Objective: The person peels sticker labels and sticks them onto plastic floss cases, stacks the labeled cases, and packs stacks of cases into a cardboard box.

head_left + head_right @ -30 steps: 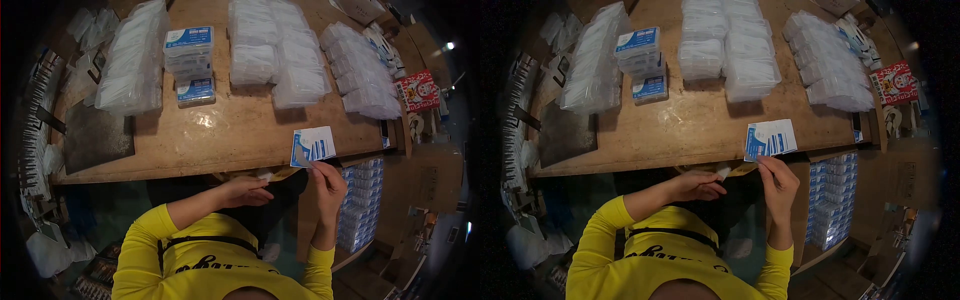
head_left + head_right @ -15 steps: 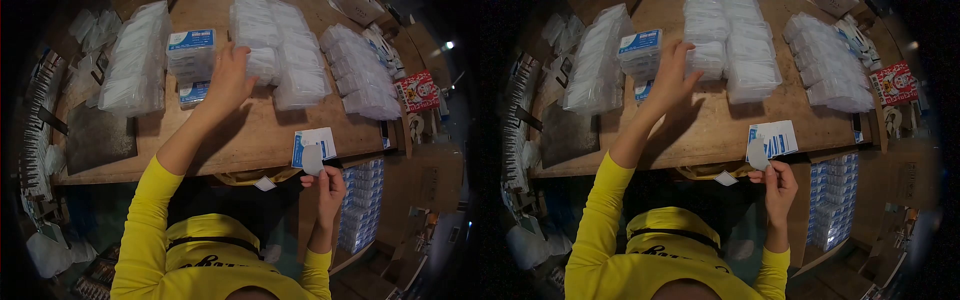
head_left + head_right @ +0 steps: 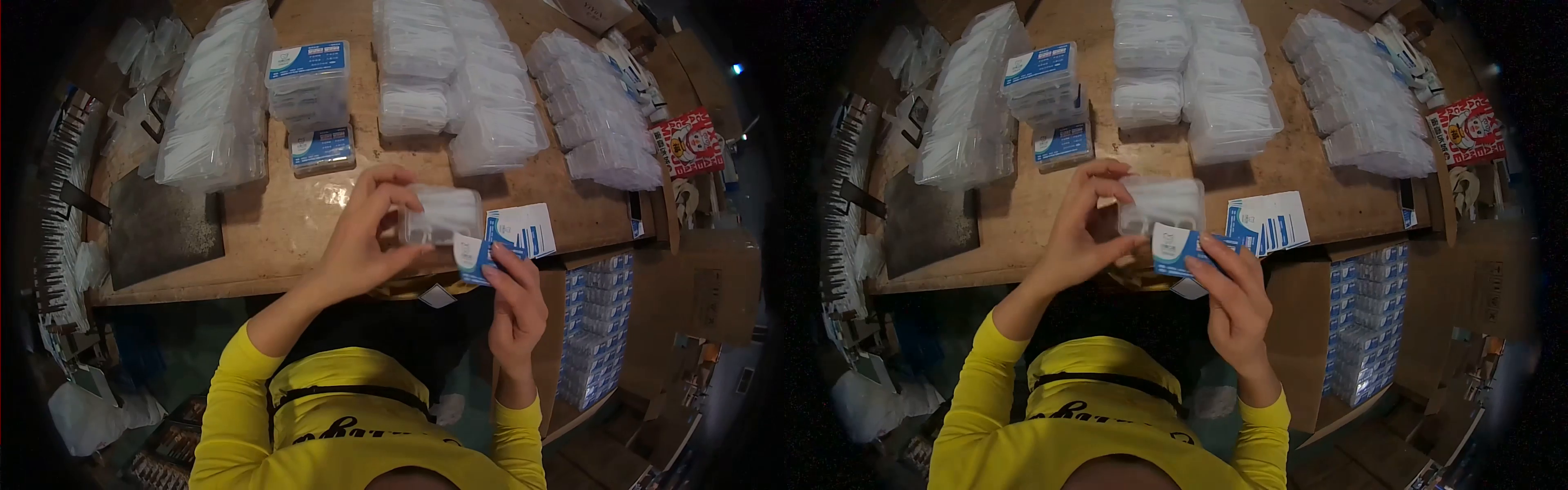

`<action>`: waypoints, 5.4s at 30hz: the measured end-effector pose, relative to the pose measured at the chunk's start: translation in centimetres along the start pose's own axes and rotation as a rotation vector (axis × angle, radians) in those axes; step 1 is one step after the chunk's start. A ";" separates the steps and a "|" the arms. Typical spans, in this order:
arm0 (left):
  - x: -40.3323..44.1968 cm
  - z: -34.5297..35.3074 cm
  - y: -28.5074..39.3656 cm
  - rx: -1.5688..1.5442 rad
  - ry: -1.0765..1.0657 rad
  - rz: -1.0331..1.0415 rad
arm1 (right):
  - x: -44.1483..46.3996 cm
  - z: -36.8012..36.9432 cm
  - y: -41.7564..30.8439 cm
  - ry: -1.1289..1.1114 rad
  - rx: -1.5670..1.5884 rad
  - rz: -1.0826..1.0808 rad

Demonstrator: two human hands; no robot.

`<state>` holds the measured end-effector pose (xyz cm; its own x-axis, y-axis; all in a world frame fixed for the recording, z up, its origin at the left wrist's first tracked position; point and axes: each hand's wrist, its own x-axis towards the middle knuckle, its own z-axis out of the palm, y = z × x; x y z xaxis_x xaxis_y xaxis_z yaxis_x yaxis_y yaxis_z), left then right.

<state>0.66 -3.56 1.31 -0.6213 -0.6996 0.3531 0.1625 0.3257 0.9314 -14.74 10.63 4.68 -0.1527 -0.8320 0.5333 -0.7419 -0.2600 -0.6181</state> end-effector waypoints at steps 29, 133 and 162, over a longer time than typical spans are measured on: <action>-3.9 0.8 0.3 -0.426 -0.092 -0.071 | 0.2 1.3 -1.1 -0.246 -0.188 -0.105; 6.7 -0.7 0.1 0.860 0.074 0.152 | -2.3 -1.4 1.6 0.176 0.572 0.625; -3.3 1.0 0.3 -0.549 -0.071 -0.114 | 1.0 1.8 -0.7 -0.123 -0.044 -0.147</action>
<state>1.98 -0.54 0.32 -0.7054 -0.6599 0.2587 0.4545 -0.1411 0.8795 -13.17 9.12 4.63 0.0385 -0.8412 0.5393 -0.7788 -0.3634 -0.5113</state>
